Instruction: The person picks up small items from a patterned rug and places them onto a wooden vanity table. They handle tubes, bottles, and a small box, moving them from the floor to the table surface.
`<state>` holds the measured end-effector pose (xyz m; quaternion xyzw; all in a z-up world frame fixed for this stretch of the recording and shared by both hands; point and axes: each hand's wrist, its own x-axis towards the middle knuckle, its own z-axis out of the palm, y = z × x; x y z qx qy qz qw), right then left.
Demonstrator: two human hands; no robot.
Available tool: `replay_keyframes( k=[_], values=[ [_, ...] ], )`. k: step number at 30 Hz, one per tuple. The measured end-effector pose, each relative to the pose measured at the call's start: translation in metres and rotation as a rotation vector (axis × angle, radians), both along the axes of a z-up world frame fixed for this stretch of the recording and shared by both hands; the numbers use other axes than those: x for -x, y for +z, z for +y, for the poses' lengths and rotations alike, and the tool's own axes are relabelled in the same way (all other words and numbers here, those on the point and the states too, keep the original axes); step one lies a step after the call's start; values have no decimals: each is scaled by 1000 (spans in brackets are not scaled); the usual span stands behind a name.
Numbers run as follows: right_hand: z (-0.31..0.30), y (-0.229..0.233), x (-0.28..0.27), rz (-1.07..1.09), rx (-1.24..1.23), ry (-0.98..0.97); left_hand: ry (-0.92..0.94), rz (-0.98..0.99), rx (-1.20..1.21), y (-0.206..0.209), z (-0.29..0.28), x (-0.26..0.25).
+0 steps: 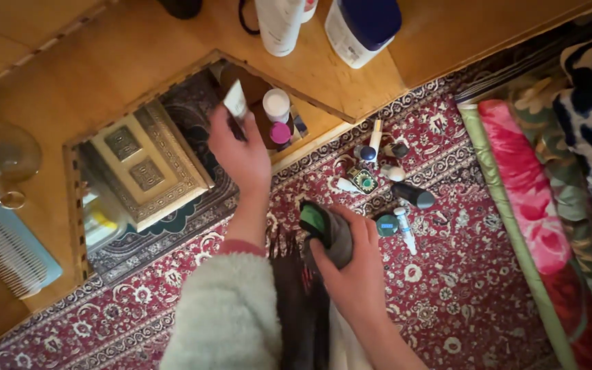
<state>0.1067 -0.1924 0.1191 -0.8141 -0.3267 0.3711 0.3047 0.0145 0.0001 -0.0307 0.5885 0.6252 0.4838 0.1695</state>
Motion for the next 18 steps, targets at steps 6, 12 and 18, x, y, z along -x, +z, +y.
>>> replay_keyframes(
  k=[6,12,18],
  values=[
    [-4,4,2,9,13,7,-113,-178,134,4,-20,3],
    [-9,10,-2,59,72,-10,-217,-53,280,7,-24,8],
    [-19,12,-3,56,41,1,-264,-50,167,10,-37,11]
  ],
)
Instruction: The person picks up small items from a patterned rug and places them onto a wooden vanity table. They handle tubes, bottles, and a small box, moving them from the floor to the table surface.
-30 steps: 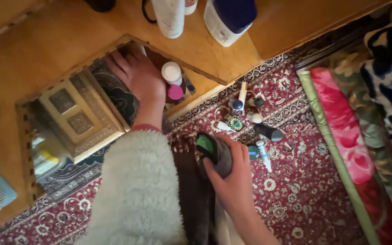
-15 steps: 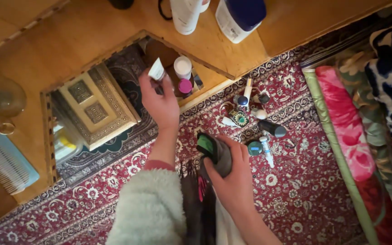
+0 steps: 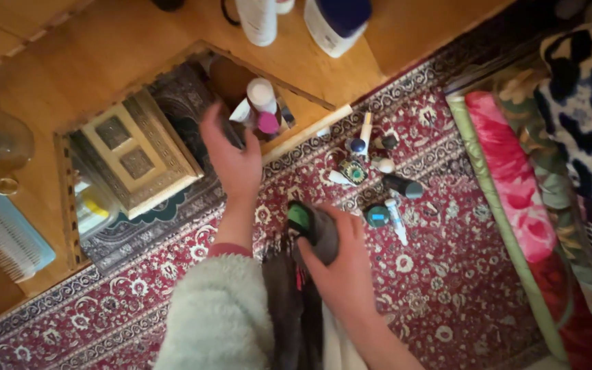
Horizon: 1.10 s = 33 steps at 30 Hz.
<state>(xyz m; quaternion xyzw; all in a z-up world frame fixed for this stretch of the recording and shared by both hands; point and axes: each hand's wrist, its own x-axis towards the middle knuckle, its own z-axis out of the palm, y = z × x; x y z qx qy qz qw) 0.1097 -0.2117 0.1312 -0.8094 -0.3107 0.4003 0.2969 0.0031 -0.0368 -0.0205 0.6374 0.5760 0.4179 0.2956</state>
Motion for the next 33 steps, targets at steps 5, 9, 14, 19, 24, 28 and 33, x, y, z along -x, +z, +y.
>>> replay_keyframes(
  k=[5,9,14,19,24,28,33],
  values=[
    [-32,-13,13,2,1,114,346,-141,-183,47,-39,-20],
    [-68,-24,12,17,165,125,444,-165,-202,76,-84,-46],
    [-155,-59,3,3,397,474,410,-153,-96,80,-164,-81],
    [-261,-74,-6,82,645,549,414,-181,11,70,-244,-94],
    [-273,-105,-48,-124,194,677,302,-55,203,34,-276,-97],
    [-211,-143,-91,-236,442,510,180,-27,136,-58,-276,-106],
    [-165,-238,-147,-294,387,366,-46,214,210,-170,-283,-106]
  ],
)
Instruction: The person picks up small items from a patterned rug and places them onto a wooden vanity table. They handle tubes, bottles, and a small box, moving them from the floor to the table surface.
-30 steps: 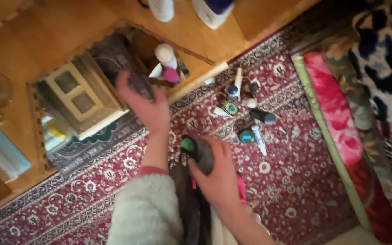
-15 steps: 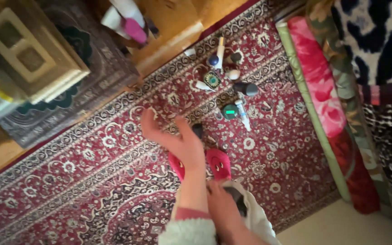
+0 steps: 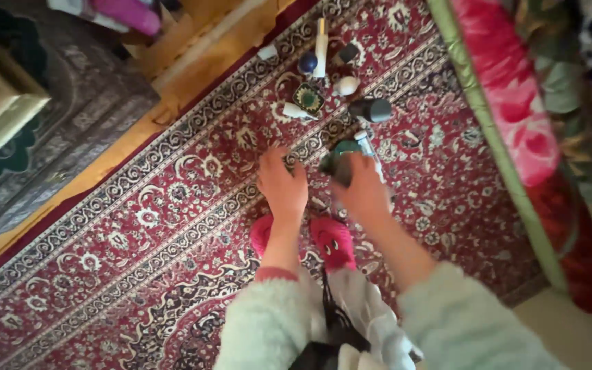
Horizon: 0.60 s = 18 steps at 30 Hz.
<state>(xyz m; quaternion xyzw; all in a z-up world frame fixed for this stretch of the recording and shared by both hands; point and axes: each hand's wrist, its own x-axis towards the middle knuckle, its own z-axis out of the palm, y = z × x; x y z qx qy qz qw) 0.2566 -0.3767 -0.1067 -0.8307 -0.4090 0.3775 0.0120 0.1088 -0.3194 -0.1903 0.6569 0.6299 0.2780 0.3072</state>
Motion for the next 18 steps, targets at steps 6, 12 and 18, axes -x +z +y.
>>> replay_keyframes(
  k=[6,12,18],
  values=[
    [-38,-117,-58,-161,172,-78,-182,487,617,-84,-28,4],
    [-43,-176,-54,-28,228,89,12,606,999,-176,-69,2],
    [-24,-250,-43,-514,20,564,-80,753,872,-203,-61,1]
  ],
)
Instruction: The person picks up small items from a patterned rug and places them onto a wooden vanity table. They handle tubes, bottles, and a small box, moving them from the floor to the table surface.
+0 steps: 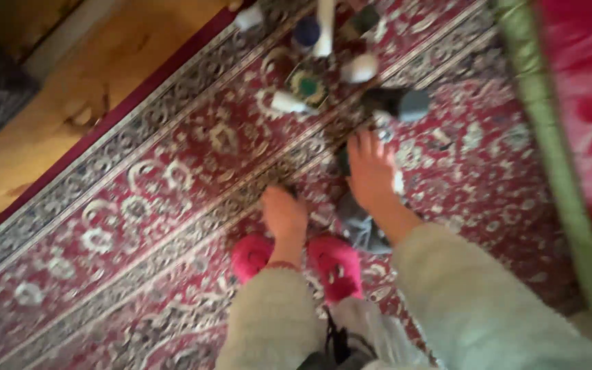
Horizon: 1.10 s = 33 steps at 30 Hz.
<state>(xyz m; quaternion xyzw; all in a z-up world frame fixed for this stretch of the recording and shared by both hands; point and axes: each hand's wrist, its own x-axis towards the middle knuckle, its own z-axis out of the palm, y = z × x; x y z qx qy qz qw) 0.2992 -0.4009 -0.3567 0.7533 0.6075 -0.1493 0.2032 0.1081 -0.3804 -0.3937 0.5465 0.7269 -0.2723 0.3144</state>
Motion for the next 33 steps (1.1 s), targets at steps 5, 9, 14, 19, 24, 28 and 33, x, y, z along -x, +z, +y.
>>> replay_keyframes(
  k=[5,9,14,19,24,28,33],
  values=[
    [-6,24,24,610,-177,-623,402,-743,-150,40,29,-11],
    [-14,68,30,859,-404,-703,674,-1367,-11,39,37,-10],
    [-13,119,24,1301,-363,-552,1044,-1237,668,147,75,21],
    [-22,138,42,1524,-345,-616,1040,-1161,741,151,51,20],
    [-96,59,25,752,-511,-609,1172,-1304,733,122,35,15],
    [-167,-58,17,180,66,-332,1357,-1280,717,138,52,29],
    [-81,19,-16,1065,-410,-1100,1303,-1386,569,136,57,39]
  ],
)
